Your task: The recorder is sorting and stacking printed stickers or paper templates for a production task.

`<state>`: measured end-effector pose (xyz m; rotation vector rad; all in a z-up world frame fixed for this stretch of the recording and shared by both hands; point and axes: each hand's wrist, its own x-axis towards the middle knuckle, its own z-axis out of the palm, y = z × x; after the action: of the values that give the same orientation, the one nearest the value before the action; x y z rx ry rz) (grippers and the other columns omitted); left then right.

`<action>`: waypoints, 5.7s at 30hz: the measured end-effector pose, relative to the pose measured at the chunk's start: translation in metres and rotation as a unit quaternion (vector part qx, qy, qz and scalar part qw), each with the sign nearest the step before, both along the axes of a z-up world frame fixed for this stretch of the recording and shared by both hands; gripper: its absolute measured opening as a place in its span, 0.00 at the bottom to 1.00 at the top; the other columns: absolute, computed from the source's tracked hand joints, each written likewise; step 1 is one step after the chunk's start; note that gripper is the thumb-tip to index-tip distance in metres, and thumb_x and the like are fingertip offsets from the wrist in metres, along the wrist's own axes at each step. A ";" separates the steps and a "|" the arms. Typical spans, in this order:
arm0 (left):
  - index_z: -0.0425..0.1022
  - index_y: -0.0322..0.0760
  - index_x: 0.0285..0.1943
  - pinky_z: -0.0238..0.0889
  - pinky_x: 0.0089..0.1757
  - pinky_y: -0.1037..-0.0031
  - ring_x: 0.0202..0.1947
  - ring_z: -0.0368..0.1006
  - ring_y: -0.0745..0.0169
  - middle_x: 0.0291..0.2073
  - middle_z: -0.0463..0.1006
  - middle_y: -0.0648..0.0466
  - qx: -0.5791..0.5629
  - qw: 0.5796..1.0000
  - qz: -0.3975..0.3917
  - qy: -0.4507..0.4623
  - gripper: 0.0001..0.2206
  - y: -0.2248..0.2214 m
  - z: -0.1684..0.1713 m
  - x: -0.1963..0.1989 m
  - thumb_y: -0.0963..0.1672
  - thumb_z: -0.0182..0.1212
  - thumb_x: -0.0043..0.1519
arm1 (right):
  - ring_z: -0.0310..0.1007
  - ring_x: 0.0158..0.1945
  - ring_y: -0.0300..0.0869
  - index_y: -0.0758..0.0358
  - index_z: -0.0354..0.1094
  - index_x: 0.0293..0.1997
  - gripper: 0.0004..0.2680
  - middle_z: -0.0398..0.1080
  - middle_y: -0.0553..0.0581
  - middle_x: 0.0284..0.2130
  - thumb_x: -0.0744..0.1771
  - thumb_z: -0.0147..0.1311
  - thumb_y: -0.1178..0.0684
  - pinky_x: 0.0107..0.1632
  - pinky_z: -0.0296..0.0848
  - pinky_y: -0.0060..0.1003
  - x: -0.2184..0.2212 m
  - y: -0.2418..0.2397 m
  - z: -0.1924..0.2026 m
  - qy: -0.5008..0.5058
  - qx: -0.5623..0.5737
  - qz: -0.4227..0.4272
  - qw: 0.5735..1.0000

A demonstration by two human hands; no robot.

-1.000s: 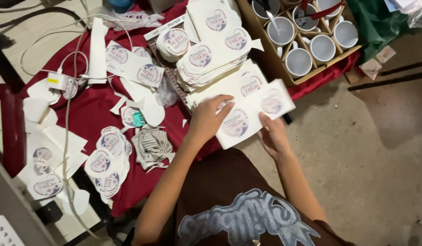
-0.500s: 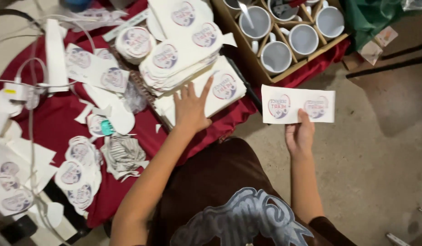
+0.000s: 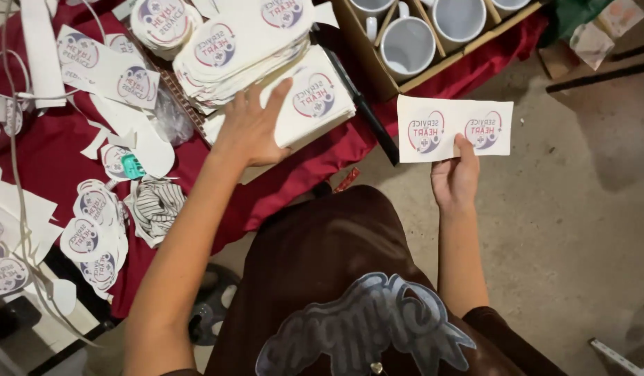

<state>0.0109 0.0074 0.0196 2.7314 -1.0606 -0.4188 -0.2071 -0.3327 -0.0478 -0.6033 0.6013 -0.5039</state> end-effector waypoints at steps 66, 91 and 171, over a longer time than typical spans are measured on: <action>0.43 0.53 0.79 0.61 0.47 0.39 0.52 0.65 0.27 0.57 0.64 0.33 -0.027 0.996 0.013 -0.085 0.62 0.011 -0.006 -0.017 0.54 0.81 0.33 | 0.63 0.63 0.64 0.76 0.53 0.67 0.25 0.62 0.74 0.59 0.65 0.62 0.56 0.67 0.65 0.49 0.107 0.122 0.053 0.119 -0.732 0.265 0.616; 0.59 0.32 0.75 0.50 0.68 0.50 0.70 0.57 0.34 0.69 0.62 0.35 -0.316 0.821 0.451 -0.151 0.36 0.174 -0.018 -0.149 0.50 0.69 0.61 | 0.41 0.77 0.70 0.53 0.60 0.71 0.30 0.49 0.69 0.74 0.62 0.70 0.43 0.72 0.46 0.70 0.109 0.196 0.096 0.019 -0.833 0.338 0.438; 0.58 0.32 0.74 0.69 0.53 0.52 0.52 0.70 0.42 0.57 0.73 0.37 -0.720 0.564 0.305 0.264 0.38 0.404 -0.045 -0.117 0.37 0.76 0.54 | 0.65 0.16 0.33 0.66 0.66 0.49 0.11 0.76 0.54 0.29 0.71 0.52 0.47 0.18 0.63 0.25 0.168 0.569 0.061 0.158 -0.042 0.657 0.736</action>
<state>-0.1064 0.4114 -0.0258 1.1053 0.0038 -0.0778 -0.0395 0.2359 0.0132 -1.0442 0.3300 0.9491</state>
